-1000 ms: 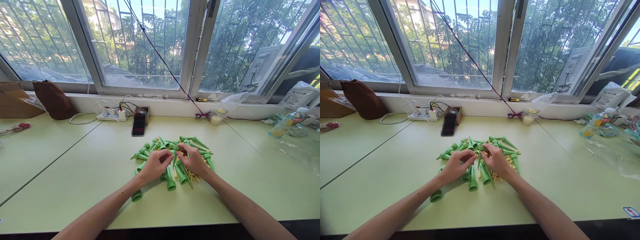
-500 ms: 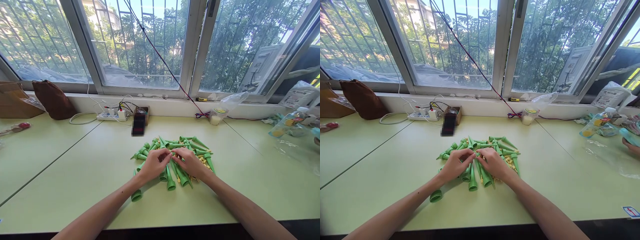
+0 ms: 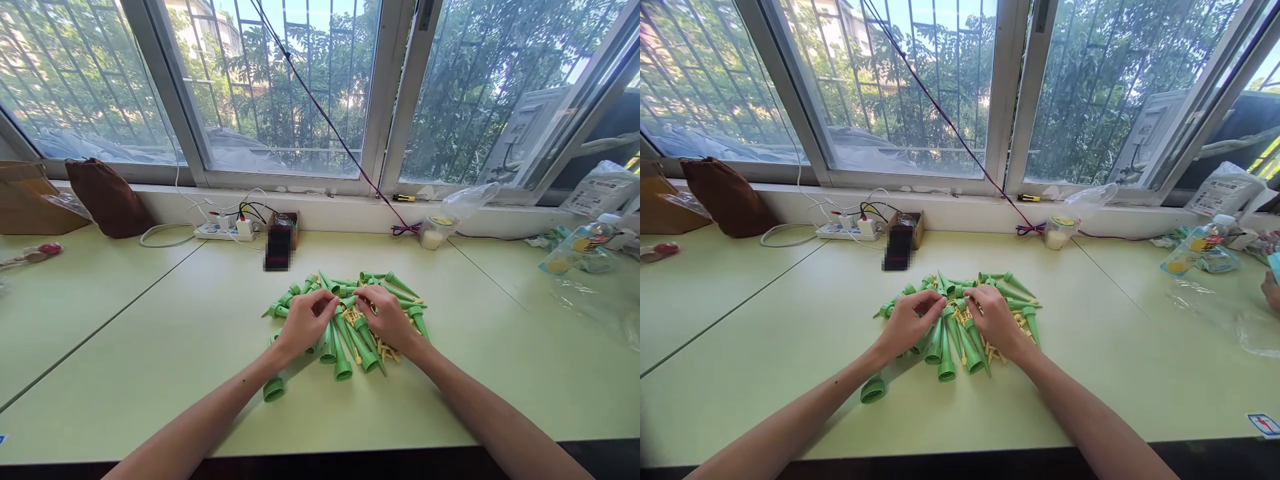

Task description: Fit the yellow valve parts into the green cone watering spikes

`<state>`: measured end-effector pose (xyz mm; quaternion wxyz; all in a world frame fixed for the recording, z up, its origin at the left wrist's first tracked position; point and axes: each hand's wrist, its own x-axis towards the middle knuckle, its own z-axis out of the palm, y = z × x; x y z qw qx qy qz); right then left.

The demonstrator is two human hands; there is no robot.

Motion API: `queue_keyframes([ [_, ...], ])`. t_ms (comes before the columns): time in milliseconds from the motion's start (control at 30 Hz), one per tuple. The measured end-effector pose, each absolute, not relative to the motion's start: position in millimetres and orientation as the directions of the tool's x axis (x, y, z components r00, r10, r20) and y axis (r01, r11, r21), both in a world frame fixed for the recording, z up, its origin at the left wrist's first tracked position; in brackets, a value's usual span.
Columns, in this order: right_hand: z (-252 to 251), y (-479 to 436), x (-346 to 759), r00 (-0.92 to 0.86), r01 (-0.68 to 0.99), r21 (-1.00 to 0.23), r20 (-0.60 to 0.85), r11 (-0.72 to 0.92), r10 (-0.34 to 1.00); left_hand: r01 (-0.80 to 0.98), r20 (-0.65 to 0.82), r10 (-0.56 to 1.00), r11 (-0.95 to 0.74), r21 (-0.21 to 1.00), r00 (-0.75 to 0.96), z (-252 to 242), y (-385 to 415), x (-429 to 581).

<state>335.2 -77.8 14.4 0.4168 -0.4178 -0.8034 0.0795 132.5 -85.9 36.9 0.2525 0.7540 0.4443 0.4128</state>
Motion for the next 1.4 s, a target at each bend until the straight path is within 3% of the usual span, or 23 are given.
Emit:
queue_keyframes([
  [167, 14, -74, 341, -0.306, 0.678, -0.410, 0.597, 0.610, 0.741, 0.478, 0.412, 0.871, -0.491, 0.729, 0.267, 35, -86, 133],
  [633, 8, -72, 339, -0.483, 0.722, -0.347, 0.367, 0.599, 0.795, 0.486, 0.421, 0.860, -0.510, 0.709, 0.289, 35, -86, 133],
  [867, 7, -72, 340, -0.463, 0.723, -0.393, 0.334, 0.568, 0.821, 0.480, 0.412, 0.860, -0.510, 0.714, 0.301, 36, -87, 133],
  [1067, 5, -68, 345, -0.380, 0.730, -0.425, 0.399, 0.536, 0.834, 0.485, 0.408, 0.861, -0.508, 0.712, 0.303, 35, -87, 133],
  [1400, 5, -69, 346, -0.361, 0.797, -0.372, 0.336, 0.475, 0.870, 0.472, 0.419, 0.857, -0.516, 0.715, 0.302, 34, -86, 132],
])
